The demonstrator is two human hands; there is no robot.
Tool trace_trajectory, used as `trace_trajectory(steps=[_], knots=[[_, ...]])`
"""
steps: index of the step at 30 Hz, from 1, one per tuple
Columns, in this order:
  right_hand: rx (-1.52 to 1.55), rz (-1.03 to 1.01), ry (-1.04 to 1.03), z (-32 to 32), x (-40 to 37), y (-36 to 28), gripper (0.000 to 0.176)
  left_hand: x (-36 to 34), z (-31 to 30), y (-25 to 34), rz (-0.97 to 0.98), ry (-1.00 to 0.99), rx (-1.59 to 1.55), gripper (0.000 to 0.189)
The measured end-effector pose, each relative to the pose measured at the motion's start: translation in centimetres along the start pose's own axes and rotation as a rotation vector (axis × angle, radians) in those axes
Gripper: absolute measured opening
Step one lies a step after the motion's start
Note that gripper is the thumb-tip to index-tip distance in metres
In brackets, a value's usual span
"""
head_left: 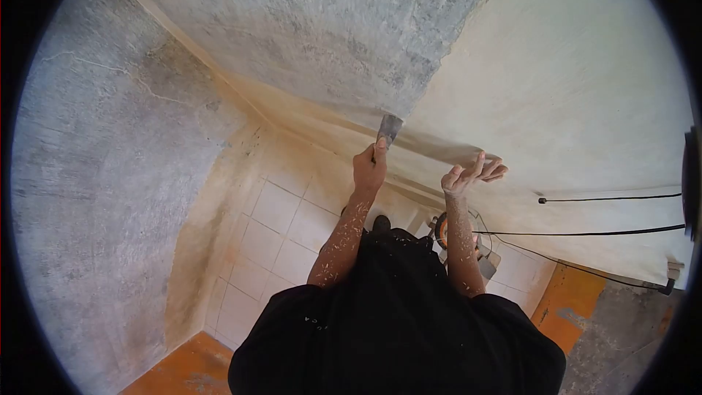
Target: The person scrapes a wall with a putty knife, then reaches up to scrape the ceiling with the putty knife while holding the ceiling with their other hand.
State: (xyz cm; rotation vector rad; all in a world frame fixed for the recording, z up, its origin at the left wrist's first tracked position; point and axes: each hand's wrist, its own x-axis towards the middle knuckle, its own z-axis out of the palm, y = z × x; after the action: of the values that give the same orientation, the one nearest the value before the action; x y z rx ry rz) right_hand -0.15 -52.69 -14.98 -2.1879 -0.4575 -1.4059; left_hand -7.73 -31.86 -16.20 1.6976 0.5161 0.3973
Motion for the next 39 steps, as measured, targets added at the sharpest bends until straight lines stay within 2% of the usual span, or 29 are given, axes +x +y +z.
trace_trajectory(steps=[4,5,7,10,11,13,14,17,20,23,29,32,35,39], knots=[[0.007,-0.01,0.034,0.0,-0.1,-0.1,0.059,-0.3,-0.5,-0.1,-0.001,0.018,0.088,0.053],[0.009,-0.005,0.029,-0.2,-0.2,-0.2,0.059,-0.7,-0.1,-0.2,0.048,0.027,0.051,0.052],[0.011,-0.002,0.04,0.8,0.7,-0.5,0.058,-0.3,0.7,3.3,0.171,0.039,-0.024,0.05],[0.01,0.003,0.032,0.0,0.3,-0.5,0.057,0.5,1.3,6.3,0.224,0.03,-0.004,0.05],[0.021,-0.016,0.028,0.4,0.4,0.0,0.058,0.6,1.3,5.5,0.177,0.057,-0.017,0.051],[0.028,-0.028,0.016,0.2,-0.2,0.3,0.058,-0.3,0.2,-0.1,0.075,0.086,-0.024,0.052],[0.047,-0.03,0.018,0.2,-0.4,0.5,0.058,-0.4,-0.1,-2.6,0.009,0.03,0.007,0.055],[0.057,-0.023,-0.013,-0.3,0.0,0.2,0.058,-0.1,1.1,2.5,0.07,0.026,-0.041,0.055],[0.029,-0.042,0.018,0.1,-0.1,0.4,0.06,-0.3,0.5,3.0,0.06,0.041,-0.014,0.057],[0.062,-0.019,0.016,0.3,-0.5,0.6,0.059,-0.8,-0.2,-0.1,-0.033,0.055,0.086,0.058],[0.069,-0.041,0.007,0.1,-0.4,0.6,0.06,-1.0,-0.4,2.0,-0.076,0.032,0.028,0.059],[0.071,-0.056,0.021,0.2,-0.5,0.6,0.059,-0.4,0.5,2.5,0.014,0.021,-0.09,0.057],[0.108,-0.087,0.015,-0.2,0.0,0.6,0.058,-0.3,0.3,8.5,0.061,0.007,-0.163,0.057],[0.1,-0.12,0.005,-0.1,-0.5,1.2,0.055,-0.4,0.0,2.8,0.018,0.048,-0.081,0.058]])
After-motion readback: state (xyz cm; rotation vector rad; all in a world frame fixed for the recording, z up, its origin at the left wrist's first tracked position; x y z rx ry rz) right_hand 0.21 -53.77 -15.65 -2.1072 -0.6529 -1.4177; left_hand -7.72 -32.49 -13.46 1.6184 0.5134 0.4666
